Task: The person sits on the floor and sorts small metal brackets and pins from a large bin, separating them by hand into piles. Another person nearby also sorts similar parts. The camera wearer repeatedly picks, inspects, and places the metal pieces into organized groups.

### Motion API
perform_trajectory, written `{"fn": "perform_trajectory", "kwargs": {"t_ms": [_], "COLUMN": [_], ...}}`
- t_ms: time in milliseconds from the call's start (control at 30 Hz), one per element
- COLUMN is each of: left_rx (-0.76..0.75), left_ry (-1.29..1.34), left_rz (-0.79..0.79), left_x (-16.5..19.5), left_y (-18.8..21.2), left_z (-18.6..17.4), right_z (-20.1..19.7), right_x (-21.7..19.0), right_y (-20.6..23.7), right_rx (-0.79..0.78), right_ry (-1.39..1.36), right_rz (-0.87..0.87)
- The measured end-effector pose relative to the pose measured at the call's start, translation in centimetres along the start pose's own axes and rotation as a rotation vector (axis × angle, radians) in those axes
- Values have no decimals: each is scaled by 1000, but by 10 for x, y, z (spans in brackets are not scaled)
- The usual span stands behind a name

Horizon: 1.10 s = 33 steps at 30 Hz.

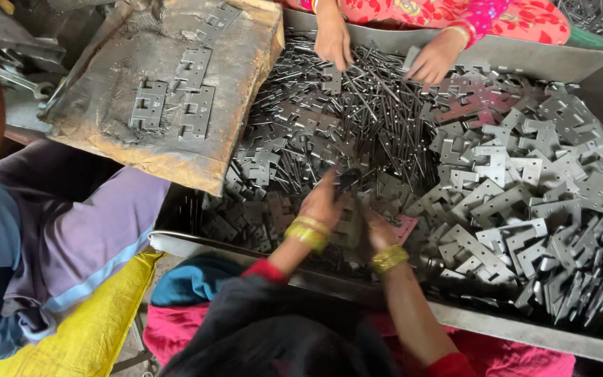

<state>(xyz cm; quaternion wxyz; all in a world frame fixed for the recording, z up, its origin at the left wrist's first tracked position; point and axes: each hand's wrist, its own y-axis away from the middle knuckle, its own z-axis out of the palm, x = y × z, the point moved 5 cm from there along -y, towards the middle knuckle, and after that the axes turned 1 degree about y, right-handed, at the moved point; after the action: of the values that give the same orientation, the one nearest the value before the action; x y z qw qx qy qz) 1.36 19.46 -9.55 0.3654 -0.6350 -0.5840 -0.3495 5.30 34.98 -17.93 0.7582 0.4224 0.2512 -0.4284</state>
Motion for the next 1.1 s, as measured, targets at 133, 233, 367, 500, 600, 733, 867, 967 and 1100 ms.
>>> {"fn": "perform_trajectory", "kwargs": {"t_ms": [133, 233, 367, 500, 600, 733, 867, 967, 1100], "left_rx": [11, 127, 283, 354, 412, 464, 436, 449, 376], "left_ry": [-8, 561, 644, 566, 678, 715, 835, 873, 550], "left_rz": [-221, -381, -234, -293, -270, -214, -265, -317, -284], "left_x": [-77, -117, -121, -119, -120, -126, -133, -129, -99], "left_y": [58, 69, 55, 51, 54, 54, 55, 64, 50], "left_z": [-16, -43, -71, -66, -59, -59, -54, -50, -82], "right_z": [48, 84, 45, -5, 3, 11, 0, -6, 9], "right_x": [28, 10, -50, -87, -95, -99, -115, -131, -130], "right_y": [-10, 0, 22, 31, 35, 42, 20, -23, -74], "right_rx": [307, 170, 547, 600, 621, 663, 590, 406, 146], "right_ry": [737, 913, 1962, 2116, 1959, 926, 35, -73, 610], "right_rz": [-271, -563, -261, 158, -48, -280, -444, -585, -690]}}
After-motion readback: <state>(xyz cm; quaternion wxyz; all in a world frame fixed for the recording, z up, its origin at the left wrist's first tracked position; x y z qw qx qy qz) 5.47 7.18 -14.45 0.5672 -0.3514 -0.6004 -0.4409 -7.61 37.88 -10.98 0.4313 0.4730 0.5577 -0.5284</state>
